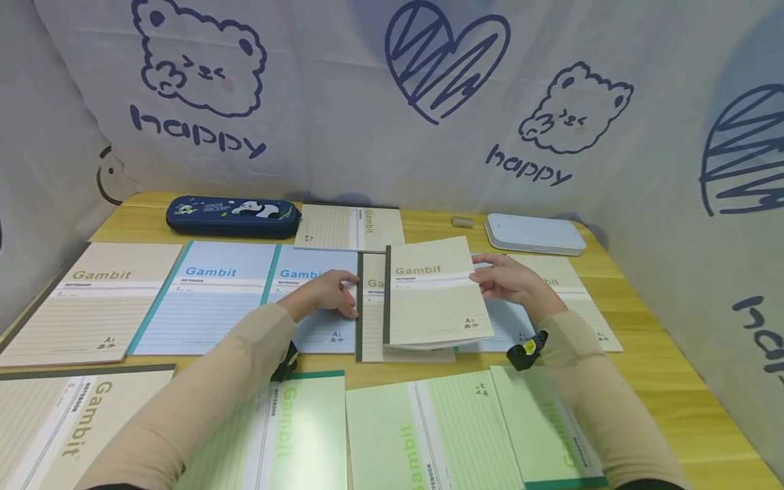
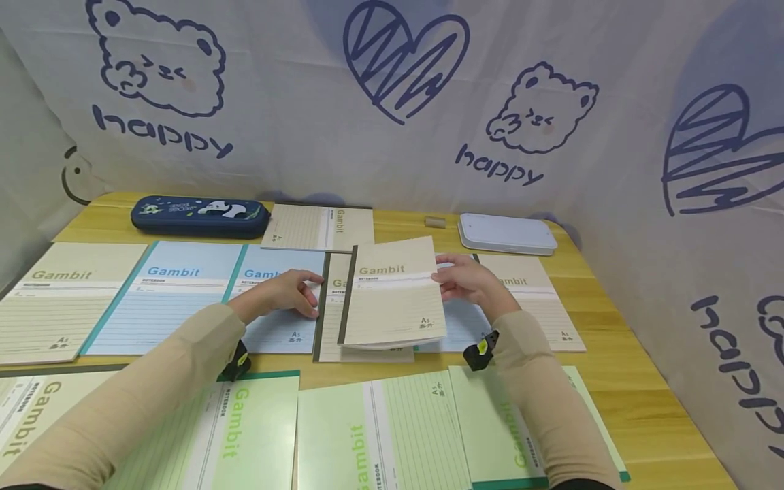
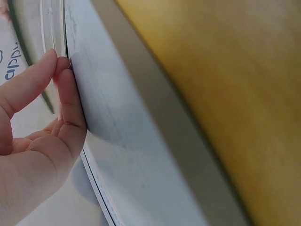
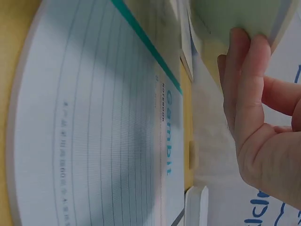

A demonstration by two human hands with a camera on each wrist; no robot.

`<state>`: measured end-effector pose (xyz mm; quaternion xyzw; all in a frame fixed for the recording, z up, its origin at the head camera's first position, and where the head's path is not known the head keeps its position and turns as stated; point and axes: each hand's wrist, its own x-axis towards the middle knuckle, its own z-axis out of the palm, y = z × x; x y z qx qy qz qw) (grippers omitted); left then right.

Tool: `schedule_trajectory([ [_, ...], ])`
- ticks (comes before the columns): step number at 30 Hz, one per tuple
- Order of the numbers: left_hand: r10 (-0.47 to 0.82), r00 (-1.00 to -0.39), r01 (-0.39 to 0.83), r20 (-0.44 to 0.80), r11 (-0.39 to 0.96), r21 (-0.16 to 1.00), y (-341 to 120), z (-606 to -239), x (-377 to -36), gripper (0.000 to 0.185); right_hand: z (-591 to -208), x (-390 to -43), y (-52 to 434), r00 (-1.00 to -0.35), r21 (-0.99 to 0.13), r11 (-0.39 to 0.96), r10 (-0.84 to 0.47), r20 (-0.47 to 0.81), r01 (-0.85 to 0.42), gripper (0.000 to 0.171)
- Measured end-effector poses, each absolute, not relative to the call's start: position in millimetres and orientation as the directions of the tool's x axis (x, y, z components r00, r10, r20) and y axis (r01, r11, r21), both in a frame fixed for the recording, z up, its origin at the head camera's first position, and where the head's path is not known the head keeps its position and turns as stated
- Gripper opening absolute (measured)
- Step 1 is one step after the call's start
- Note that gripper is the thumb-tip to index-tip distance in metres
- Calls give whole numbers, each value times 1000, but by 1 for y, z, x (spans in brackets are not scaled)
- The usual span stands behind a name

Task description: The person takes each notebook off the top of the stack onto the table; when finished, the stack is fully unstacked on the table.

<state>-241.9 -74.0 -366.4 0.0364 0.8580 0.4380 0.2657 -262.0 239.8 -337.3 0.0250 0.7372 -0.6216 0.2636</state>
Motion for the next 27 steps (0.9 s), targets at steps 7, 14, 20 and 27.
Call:
schedule_trajectory([
  [7,301,-860,-159,-412,608,778,-74,-367,-242,73,-335,-262,242,-883,-900,1,-192,-428,436,42],
  [14,303,-858,-166,-415,600,782,-73,-366,-241,72,-341,-264,234,-902,-872,-233,-76,-425,430,49],
  [20,300,-857,-173,-419,598,783,-72,-366,-242,72,-343,-268,226,-862,-785,-404,-18,-507,470,51],
  [27,298,-861,-167,-413,602,781,-72,-367,-241,73,-348,-274,215,-824,-618,-644,-35,-565,451,50],
])
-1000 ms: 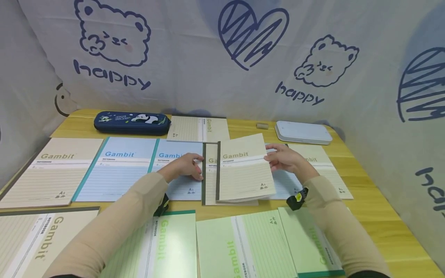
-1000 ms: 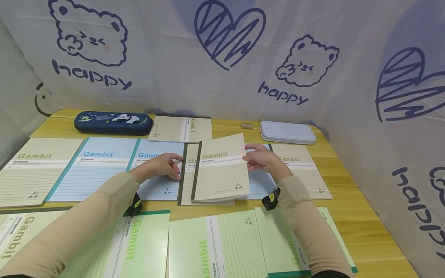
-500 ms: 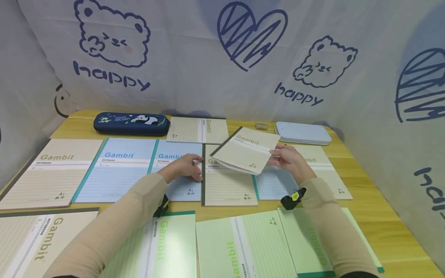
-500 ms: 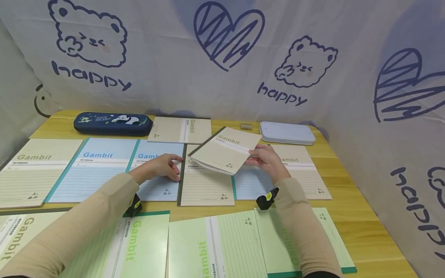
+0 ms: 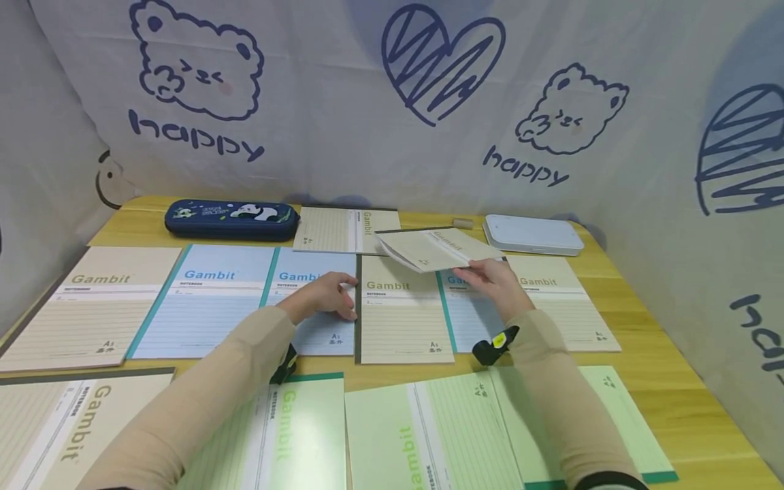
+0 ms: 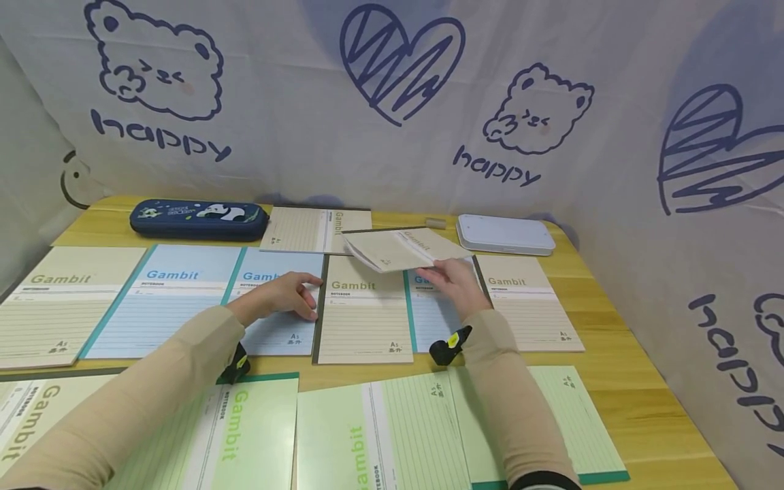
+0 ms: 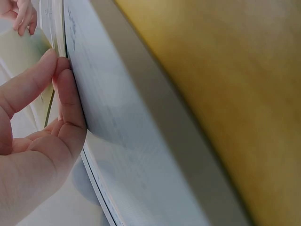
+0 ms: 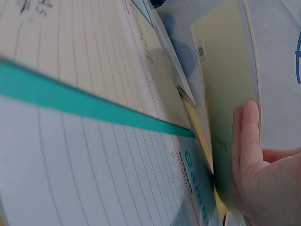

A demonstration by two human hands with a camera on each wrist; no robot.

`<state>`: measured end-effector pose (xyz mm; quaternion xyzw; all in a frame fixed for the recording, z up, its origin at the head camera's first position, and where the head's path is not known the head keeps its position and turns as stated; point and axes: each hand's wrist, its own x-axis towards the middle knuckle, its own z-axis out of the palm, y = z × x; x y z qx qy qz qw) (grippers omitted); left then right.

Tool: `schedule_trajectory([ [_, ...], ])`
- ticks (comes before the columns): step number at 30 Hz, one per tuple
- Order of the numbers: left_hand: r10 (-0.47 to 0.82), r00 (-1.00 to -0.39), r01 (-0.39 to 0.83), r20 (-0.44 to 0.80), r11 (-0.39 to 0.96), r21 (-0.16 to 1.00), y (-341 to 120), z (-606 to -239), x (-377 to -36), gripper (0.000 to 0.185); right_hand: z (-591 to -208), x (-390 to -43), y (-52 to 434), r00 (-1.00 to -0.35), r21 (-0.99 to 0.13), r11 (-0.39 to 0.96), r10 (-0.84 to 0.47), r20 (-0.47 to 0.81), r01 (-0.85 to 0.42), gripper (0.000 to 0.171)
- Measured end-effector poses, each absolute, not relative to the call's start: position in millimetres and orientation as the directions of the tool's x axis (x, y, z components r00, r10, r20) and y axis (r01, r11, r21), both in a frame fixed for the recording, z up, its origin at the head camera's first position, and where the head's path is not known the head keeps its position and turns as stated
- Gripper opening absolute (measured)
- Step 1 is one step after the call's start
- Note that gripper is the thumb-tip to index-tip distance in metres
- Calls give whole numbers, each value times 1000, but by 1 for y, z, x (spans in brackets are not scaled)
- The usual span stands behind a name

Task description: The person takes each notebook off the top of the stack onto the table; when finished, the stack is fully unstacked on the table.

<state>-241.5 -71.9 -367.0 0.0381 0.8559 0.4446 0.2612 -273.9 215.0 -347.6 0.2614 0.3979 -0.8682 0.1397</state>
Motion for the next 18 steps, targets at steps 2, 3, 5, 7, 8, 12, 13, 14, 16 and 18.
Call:
schedule_trajectory([
  [2,298,-861,-164,-412,603,781,-72,-367,-241,73,-349,-276,211,-825,-581,-690,-43,-563,432,51],
  [3,297,-862,-164,-412,604,780,-72,-367,-241,72,-349,-277,210,-827,-567,-706,-47,-561,424,51],
  [5,295,-862,-167,-412,602,780,-72,-367,-241,72,-350,-278,206,-832,-558,-720,-47,-553,413,51],
  [7,298,-862,-162,-410,604,780,-72,-366,-241,72,-351,-279,203,-835,-552,-729,-49,-548,405,50],
  [8,295,-862,-165,-411,604,780,-72,-366,-241,73,-351,-280,202,-836,-551,-731,-48,-547,403,50],
  [12,289,-863,-171,-415,606,777,-72,-366,-240,72,-352,-282,198,-840,-523,-762,-50,-541,382,50],
  [13,286,-862,-175,-418,606,776,-72,-365,-240,72,-353,-282,196,-843,-514,-772,-52,-535,374,50],
  [14,282,-862,-179,-420,606,775,-73,-365,-240,72,-353,-283,195,-844,-514,-774,-47,-535,369,51],
  [16,286,-862,-174,-419,611,773,-73,-365,-240,72,-354,-284,192,-845,-514,-780,-36,-533,358,51],
  [18,291,-861,-167,-416,612,773,-73,-365,-240,72,-356,-285,190,-851,-523,-780,-24,-524,344,52],
])
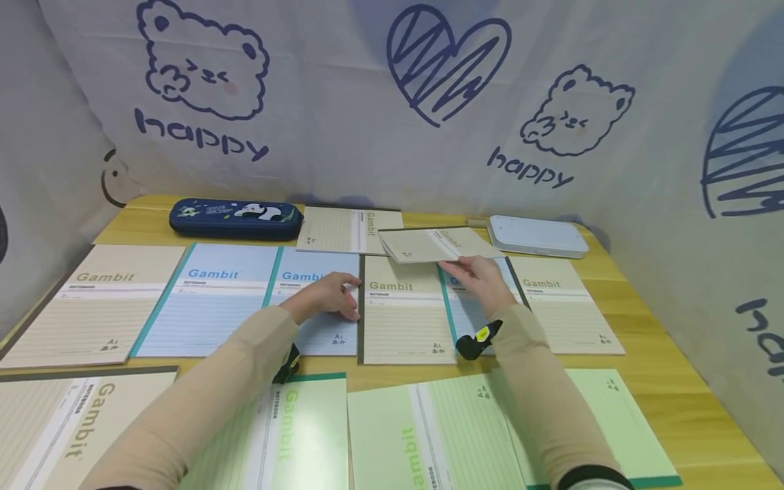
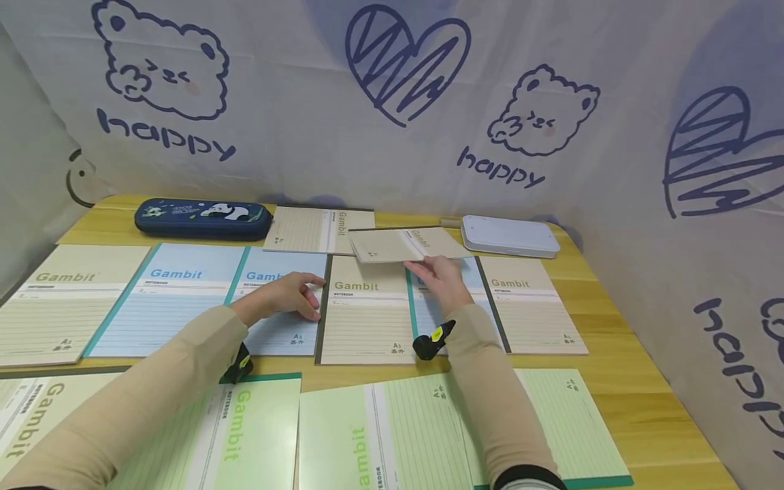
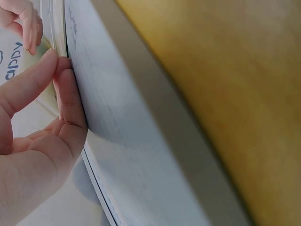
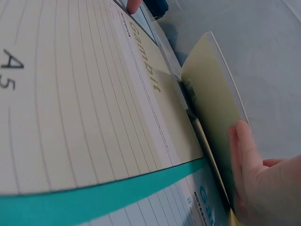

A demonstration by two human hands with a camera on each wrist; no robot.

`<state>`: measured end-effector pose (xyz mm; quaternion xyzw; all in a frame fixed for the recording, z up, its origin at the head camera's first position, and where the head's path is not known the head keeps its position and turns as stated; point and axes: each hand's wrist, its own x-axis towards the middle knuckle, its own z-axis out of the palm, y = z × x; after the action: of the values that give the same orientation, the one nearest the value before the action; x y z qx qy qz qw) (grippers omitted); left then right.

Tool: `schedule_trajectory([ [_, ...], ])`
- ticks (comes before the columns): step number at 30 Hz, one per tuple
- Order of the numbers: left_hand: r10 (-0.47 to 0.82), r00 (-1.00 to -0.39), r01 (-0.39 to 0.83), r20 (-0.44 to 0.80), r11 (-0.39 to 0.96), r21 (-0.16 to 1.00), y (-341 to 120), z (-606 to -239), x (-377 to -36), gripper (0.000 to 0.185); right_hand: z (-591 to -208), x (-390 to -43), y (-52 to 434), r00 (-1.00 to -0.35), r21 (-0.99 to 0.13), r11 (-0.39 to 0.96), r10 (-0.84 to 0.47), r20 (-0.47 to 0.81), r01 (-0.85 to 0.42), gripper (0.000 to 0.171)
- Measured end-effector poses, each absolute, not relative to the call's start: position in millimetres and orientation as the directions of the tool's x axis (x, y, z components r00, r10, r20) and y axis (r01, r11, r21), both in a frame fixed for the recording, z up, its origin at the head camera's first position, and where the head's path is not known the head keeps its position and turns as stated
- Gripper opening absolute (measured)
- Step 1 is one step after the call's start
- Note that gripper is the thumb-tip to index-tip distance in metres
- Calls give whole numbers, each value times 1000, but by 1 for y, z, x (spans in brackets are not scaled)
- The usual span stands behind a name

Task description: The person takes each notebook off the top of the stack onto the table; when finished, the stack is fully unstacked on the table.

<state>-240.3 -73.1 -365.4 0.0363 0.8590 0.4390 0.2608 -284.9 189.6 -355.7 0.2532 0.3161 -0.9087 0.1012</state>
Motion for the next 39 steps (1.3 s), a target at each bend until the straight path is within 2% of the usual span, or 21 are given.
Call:
schedule_trajectory([
  [9,311,-862,-136,-400,618,774,-71,-369,-241,71,-359,-282,183,-877,-552,-773,-12,-481,313,49],
  [18,309,-860,-143,-406,619,772,-71,-367,-241,71,-359,-289,181,-845,-663,-662,83,-529,350,48],
  [26,303,-864,-139,-402,624,769,-72,-368,-242,71,-346,-289,183,-848,-690,-603,43,-529,400,62],
  [32,304,-865,-143,-399,612,778,-73,-368,-242,71,-336,-282,187,-861,-754,-486,7,-508,441,51],
  [39,325,-849,-179,-418,568,804,-78,-367,-242,65,-329,-276,198,-926,-886,-275,-54,-373,373,51],
])
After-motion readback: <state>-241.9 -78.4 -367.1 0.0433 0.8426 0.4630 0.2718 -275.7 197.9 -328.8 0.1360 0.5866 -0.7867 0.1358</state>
